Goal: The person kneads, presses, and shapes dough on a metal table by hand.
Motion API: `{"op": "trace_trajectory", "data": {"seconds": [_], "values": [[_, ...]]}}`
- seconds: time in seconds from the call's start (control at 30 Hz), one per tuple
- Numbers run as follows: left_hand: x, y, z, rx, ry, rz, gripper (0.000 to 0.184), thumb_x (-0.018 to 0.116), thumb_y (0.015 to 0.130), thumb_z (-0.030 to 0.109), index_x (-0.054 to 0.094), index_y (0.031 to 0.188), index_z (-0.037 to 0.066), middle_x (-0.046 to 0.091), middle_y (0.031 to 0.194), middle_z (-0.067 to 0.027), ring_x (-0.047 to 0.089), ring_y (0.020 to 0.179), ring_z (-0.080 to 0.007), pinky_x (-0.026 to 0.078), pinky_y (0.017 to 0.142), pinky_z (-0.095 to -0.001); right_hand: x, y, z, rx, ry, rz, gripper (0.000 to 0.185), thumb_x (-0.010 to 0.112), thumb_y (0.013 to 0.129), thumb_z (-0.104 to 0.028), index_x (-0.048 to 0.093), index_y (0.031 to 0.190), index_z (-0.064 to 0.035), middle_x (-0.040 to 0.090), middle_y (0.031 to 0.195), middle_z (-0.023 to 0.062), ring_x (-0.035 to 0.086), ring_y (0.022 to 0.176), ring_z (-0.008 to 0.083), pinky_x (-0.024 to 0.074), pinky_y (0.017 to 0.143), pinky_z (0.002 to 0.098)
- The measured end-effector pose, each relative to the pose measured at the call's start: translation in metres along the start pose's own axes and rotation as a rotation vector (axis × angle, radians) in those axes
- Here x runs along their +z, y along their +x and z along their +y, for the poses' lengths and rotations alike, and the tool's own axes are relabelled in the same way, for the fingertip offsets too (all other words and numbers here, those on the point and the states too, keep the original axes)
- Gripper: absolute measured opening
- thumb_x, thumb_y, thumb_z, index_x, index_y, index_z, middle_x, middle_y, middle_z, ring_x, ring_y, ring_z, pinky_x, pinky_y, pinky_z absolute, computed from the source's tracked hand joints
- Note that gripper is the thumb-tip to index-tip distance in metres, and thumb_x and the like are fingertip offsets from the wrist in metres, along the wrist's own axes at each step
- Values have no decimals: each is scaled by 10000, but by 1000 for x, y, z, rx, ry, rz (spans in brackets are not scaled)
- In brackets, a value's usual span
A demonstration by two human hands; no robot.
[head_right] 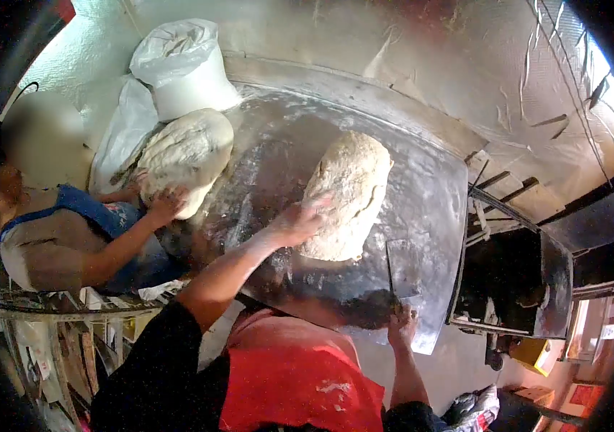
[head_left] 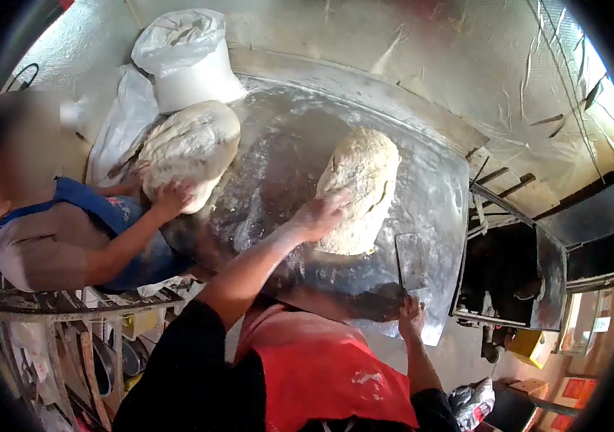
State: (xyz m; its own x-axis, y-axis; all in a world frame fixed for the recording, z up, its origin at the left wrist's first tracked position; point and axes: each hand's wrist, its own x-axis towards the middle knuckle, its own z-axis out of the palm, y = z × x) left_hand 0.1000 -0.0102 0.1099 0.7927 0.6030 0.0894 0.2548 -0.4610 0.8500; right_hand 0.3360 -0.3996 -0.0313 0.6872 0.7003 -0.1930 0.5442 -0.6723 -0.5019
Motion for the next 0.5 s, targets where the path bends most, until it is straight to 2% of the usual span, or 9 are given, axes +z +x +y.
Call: {"op": "trace_trajectory", "data": {"seconds": [0.03, 0.07, 0.2, 0.27, 0.3, 0.37, 0.43, 0.47, 0.5], "values": [[21, 11, -4, 120, 241, 129, 444, 514, 965, 169, 597, 1380, 38, 661, 1300, -224, 645, 1186, -393, 519, 1017, -439, -10, -2, -6, -194, -13, 14, 368, 649, 847, -126, 590, 1202, -51, 632, 1112, 201, 571, 1066, 425, 473, 909, 538], [29, 25, -9, 118, 241, 132, 444, 514, 965, 169, 597, 1380, 38, 661, 1300, -224, 645, 1186, -393, 519, 1017, -439, -8, 2, -6, -197, -14, 13, 368, 649, 847, -126, 590, 1202, -51, 632, 1112, 201, 571, 1066, 425, 473, 909, 538], [65, 94, -100, 447, 1112, -245, 214, 615, 824, 168, 754, 907, 28, 713, 995, -190, 701, 964, -284, 577, 826, -419, -3, 2, 6, -163, -25, 42, 386, 657, 850, -139, 599, 1221, -51, 642, 1135, 202, 566, 1091, 430, 465, 937, 525], [48, 103, -84, 344, 1012, -155, 205, 649, 802, 195, 764, 909, 62, 719, 987, -148, 710, 954, -298, 580, 781, -447, -3, 2, 7, -271, -13, 44, 386, 659, 855, -149, 601, 1225, -53, 645, 1141, 199, 566, 1089, 431, 463, 943, 522], [38, 108, -84, 89, 484, -270, 263, 663, 838, 239, 753, 1026, 78, 719, 1054, -128, 712, 953, -288, 577, 783, -449, -3, 0, 5, -216, 0, 12, 392, 654, 865, -162, 603, 1238, -53, 648, 1138, 195, 566, 1090, 430, 460, 948, 521], [-22, 80, 20, -444, -461, -294, 632, 625, 994, 444, 485, 1508, 104, 568, 1466, -113, 681, 1045, -193, 530, 903, -369, -12, -4, -18, -84, 79, 3, 370, 640, 890, -193, 636, 1232, -53, 654, 1132, 181, 568, 1086, 420, 456, 943, 525], [-39, 58, 33, -281, -851, -171, 680, 595, 1030, 413, 344, 1594, 128, 514, 1513, -143, 669, 1107, -207, 540, 943, -391, -11, -10, -18, -206, 69, 109, 292, 658, 874, -182, 691, 1133, -52, 669, 1100, 188, 599, 1022, 412, 473, 897, 517], [-45, 39, 31, -173, -899, -117, 686, 576, 1044, 405, 325, 1591, 74, 507, 1512, -145, 638, 1189, -210, 529, 1017, -404, 2, -8, -1, -9, 127, 133, 298, 677, 845, -170, 695, 1118, -52, 676, 1061, 203, 612, 1011, 406, 481, 886, 503], [-55, 10, 48, -199, -891, -24, 710, 574, 1044, 407, 311, 1583, 29, 522, 1487, -150, 606, 1250, -206, 515, 1062, -402, 4, -16, 9, -185, 76, 185, 261, 701, 818, -159, 691, 1051, -42, 657, 966, 196, 600, 952, 389, 475, 842, 494]]}}
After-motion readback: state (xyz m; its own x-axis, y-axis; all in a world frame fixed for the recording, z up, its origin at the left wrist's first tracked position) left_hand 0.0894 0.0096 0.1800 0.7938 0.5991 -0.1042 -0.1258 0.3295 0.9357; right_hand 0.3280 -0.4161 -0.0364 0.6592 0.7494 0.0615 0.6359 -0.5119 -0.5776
